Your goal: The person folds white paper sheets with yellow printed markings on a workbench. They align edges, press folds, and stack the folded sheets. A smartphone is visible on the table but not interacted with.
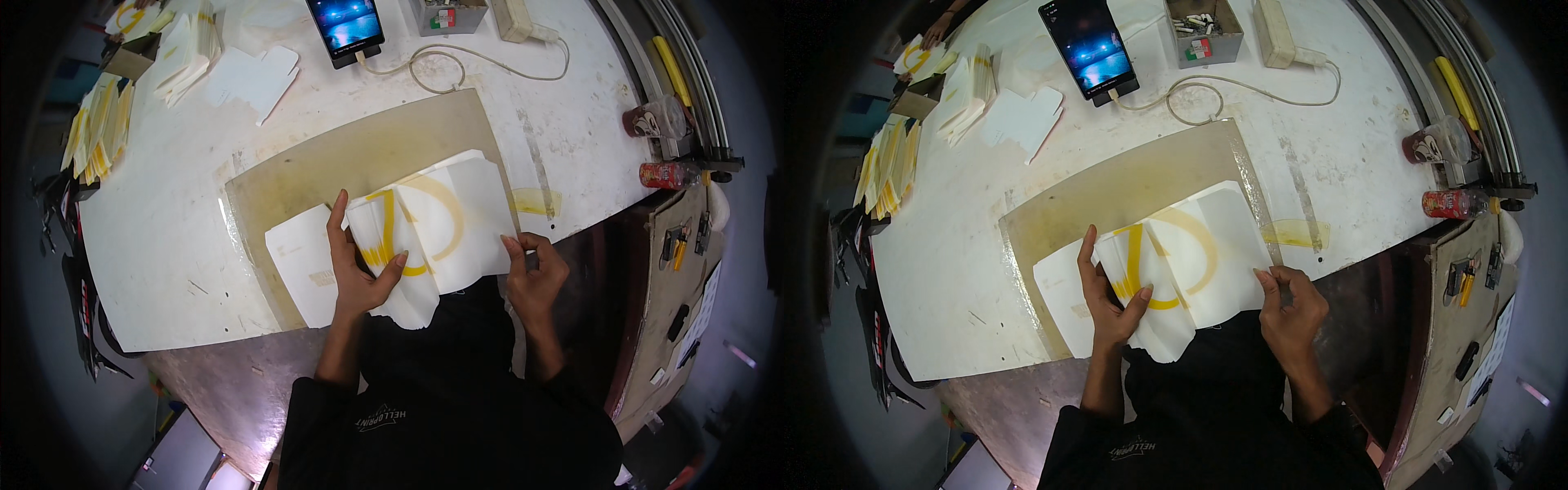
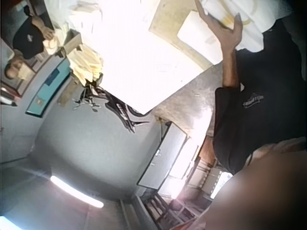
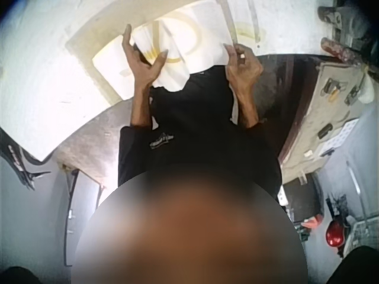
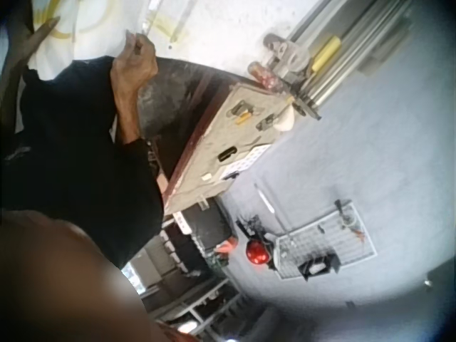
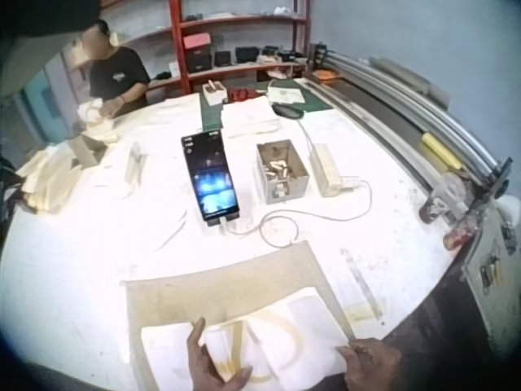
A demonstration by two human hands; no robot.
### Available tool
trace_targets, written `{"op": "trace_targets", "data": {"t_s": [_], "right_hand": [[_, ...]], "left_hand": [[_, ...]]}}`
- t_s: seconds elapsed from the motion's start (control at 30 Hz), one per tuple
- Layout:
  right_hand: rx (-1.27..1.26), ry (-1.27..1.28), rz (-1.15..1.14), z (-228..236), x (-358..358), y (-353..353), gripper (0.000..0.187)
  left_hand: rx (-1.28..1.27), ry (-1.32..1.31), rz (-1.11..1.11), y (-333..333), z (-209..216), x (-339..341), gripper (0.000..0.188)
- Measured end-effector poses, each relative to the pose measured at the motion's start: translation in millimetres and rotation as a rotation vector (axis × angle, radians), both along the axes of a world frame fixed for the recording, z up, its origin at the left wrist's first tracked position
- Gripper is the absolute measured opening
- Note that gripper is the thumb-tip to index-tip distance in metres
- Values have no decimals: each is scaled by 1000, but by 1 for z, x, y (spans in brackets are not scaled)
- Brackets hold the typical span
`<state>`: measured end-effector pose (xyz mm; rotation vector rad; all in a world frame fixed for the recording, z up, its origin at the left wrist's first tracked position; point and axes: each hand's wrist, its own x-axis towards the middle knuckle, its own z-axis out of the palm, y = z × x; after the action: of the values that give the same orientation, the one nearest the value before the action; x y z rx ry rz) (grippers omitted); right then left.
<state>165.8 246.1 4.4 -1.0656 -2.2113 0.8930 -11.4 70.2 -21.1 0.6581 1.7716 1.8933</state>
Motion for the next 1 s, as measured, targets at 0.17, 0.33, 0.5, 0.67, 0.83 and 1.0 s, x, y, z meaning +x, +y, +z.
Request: {"op": "trace_targets", "data": {"t_s": [0.17,0.33,0.5,0.67,0.83,1.0], "right_hand": [[19,-40,-40,-4,1,-5,15],[365,-109,261,17,-8,-14,11],[266,-193,366,13,-8,-20,17],[315,-399,196,3,-16,-27,22],[265,-254,191,9,-22,-41,22],[91,33,607,17,-19,-65,13]], "left_hand": [[15,-23,9,2,2,1,102],[8,-24,9,1,1,1,102],[32,-43,38,-2,-1,1,103],[151,-114,103,-6,-2,0,103],[67,-86,45,-6,-2,0,106],[96,-106,-21,6,2,1,115]]}}
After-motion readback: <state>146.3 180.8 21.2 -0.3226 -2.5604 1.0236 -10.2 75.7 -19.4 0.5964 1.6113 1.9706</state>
